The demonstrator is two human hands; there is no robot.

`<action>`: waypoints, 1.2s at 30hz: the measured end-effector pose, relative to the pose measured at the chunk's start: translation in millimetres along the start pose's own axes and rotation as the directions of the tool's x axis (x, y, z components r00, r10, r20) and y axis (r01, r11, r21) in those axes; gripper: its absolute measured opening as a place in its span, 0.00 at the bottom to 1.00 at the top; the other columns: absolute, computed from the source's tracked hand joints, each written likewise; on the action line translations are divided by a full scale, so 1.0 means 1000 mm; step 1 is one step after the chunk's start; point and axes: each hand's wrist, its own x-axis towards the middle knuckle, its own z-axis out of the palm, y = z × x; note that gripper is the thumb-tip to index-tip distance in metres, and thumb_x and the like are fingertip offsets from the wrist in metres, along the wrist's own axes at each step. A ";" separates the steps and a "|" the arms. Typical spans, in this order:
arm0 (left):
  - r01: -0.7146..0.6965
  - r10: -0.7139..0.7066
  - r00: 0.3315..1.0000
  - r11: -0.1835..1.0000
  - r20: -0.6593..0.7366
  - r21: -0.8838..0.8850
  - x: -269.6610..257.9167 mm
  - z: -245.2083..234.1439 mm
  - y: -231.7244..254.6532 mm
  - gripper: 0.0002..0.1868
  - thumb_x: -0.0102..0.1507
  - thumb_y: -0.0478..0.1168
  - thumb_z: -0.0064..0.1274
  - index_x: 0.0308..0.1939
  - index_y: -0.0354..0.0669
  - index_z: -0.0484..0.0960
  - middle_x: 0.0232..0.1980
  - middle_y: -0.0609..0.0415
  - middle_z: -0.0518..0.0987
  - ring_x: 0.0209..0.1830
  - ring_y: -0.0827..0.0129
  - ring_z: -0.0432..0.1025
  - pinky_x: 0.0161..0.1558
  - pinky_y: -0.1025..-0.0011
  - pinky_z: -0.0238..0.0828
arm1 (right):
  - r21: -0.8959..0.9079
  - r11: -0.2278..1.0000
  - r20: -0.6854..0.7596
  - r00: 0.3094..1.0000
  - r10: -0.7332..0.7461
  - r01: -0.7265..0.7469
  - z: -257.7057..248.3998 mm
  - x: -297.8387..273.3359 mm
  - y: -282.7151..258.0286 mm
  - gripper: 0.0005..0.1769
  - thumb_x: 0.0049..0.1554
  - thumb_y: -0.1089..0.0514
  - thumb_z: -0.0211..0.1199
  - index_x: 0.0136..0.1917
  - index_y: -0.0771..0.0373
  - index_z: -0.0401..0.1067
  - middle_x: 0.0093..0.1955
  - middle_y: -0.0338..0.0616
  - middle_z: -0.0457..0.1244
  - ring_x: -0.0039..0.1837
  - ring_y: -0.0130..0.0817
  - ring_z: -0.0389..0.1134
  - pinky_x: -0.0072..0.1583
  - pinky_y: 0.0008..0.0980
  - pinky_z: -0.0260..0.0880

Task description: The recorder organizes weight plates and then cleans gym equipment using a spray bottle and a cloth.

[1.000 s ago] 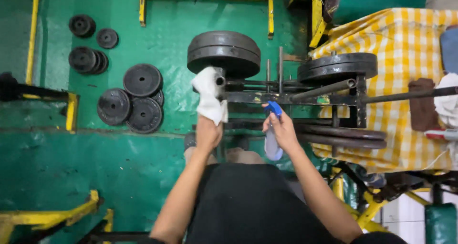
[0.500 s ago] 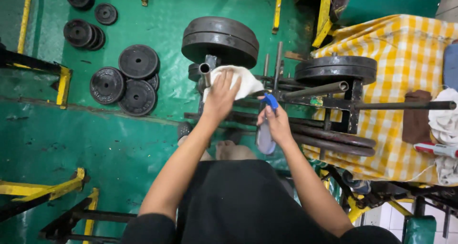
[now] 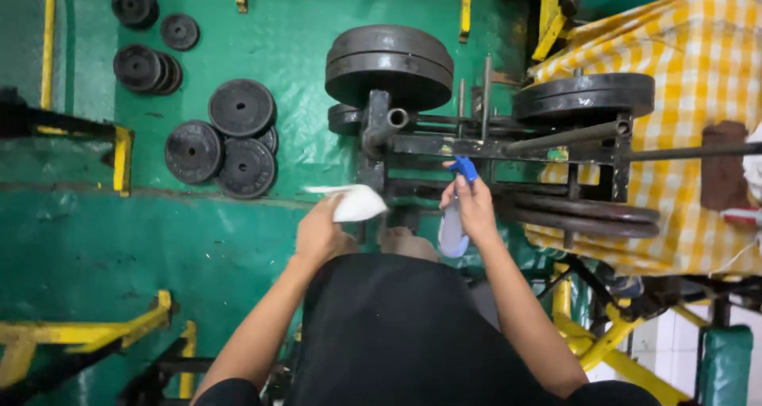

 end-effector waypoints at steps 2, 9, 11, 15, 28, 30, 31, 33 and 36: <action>0.136 -0.135 0.989 0.991 0.058 -0.010 0.004 -0.021 -0.009 0.31 0.56 0.32 0.51 0.65 0.43 0.73 0.60 0.36 0.78 0.57 0.41 0.73 0.56 0.50 0.69 | 0.015 1.000 -0.019 1.000 0.002 -0.002 0.018 -0.004 -0.004 0.28 0.69 0.42 0.50 0.72 0.64 0.65 0.36 0.39 0.63 0.40 0.25 0.66 0.47 0.28 0.69; -0.002 -0.118 0.974 0.852 -0.195 -0.523 0.089 -0.042 -0.021 0.24 0.63 0.37 0.53 0.64 0.39 0.73 0.54 0.37 0.82 0.56 0.42 0.78 0.55 0.56 0.73 | 0.025 0.999 -0.026 0.999 0.042 -0.041 0.058 0.040 -0.018 0.25 0.69 0.45 0.49 0.71 0.63 0.63 0.34 0.39 0.62 0.37 0.27 0.66 0.44 0.29 0.70; -0.019 -0.104 0.978 0.819 -0.181 -0.574 0.113 -0.047 -0.004 0.24 0.63 0.37 0.53 0.64 0.39 0.73 0.55 0.37 0.82 0.57 0.42 0.78 0.56 0.56 0.73 | 0.014 0.999 -0.029 0.998 0.050 -0.049 0.057 0.064 -0.010 0.23 0.70 0.45 0.49 0.69 0.64 0.64 0.34 0.40 0.63 0.37 0.28 0.67 0.42 0.30 0.70; -0.059 0.010 0.995 0.864 -0.101 -0.499 0.133 -0.041 0.017 0.29 0.60 0.33 0.48 0.68 0.38 0.72 0.56 0.37 0.81 0.59 0.42 0.74 0.57 0.57 0.72 | -0.047 0.999 -0.028 0.999 -0.017 0.016 0.066 0.078 -0.024 0.22 0.72 0.45 0.50 0.66 0.65 0.65 0.35 0.41 0.64 0.38 0.30 0.68 0.43 0.31 0.70; -0.625 0.592 0.781 0.750 0.201 0.216 0.073 -0.023 0.032 0.41 0.49 0.39 0.60 0.67 0.34 0.70 0.65 0.42 0.74 0.69 0.51 0.64 0.68 0.52 0.58 | 0.012 0.986 -0.219 0.961 0.168 -0.169 0.078 0.016 0.007 0.28 0.68 0.37 0.48 0.64 0.62 0.68 0.31 0.40 0.63 0.34 0.29 0.66 0.41 0.31 0.69; -0.553 0.505 0.830 0.797 0.236 0.242 0.073 -0.031 0.045 0.41 0.50 0.40 0.58 0.68 0.30 0.68 0.65 0.41 0.74 0.69 0.49 0.63 0.67 0.54 0.58 | 0.030 0.985 -0.244 0.954 0.174 -0.172 0.077 0.017 0.013 0.28 0.67 0.37 0.48 0.64 0.62 0.68 0.30 0.41 0.63 0.33 0.29 0.66 0.41 0.31 0.69; -0.554 0.503 0.830 0.798 0.242 0.238 0.068 -0.026 0.044 0.41 0.50 0.40 0.58 0.68 0.30 0.68 0.65 0.41 0.74 0.69 0.49 0.63 0.67 0.54 0.58 | 0.032 0.984 -0.246 0.952 0.180 -0.177 0.079 0.014 0.012 0.28 0.67 0.37 0.48 0.64 0.62 0.68 0.30 0.41 0.63 0.33 0.29 0.66 0.41 0.31 0.69; -0.463 0.391 0.871 0.857 0.297 0.228 0.065 -0.015 0.043 0.37 0.58 0.39 0.54 0.71 0.30 0.67 0.67 0.41 0.73 0.69 0.50 0.65 0.67 0.55 0.59 | 0.059 0.984 -0.228 0.957 0.177 -0.168 0.083 0.015 0.009 0.28 0.67 0.38 0.48 0.64 0.62 0.68 0.30 0.41 0.63 0.33 0.29 0.66 0.40 0.31 0.69; -0.480 0.423 0.875 0.825 0.235 0.300 0.064 -0.014 0.043 0.34 0.61 0.40 0.50 0.71 0.33 0.67 0.68 0.42 0.73 0.68 0.49 0.66 0.68 0.54 0.59 | 0.026 0.990 -0.211 0.967 0.141 -0.138 0.086 0.020 -0.002 0.27 0.68 0.39 0.48 0.65 0.63 0.68 0.30 0.41 0.62 0.34 0.29 0.66 0.41 0.31 0.69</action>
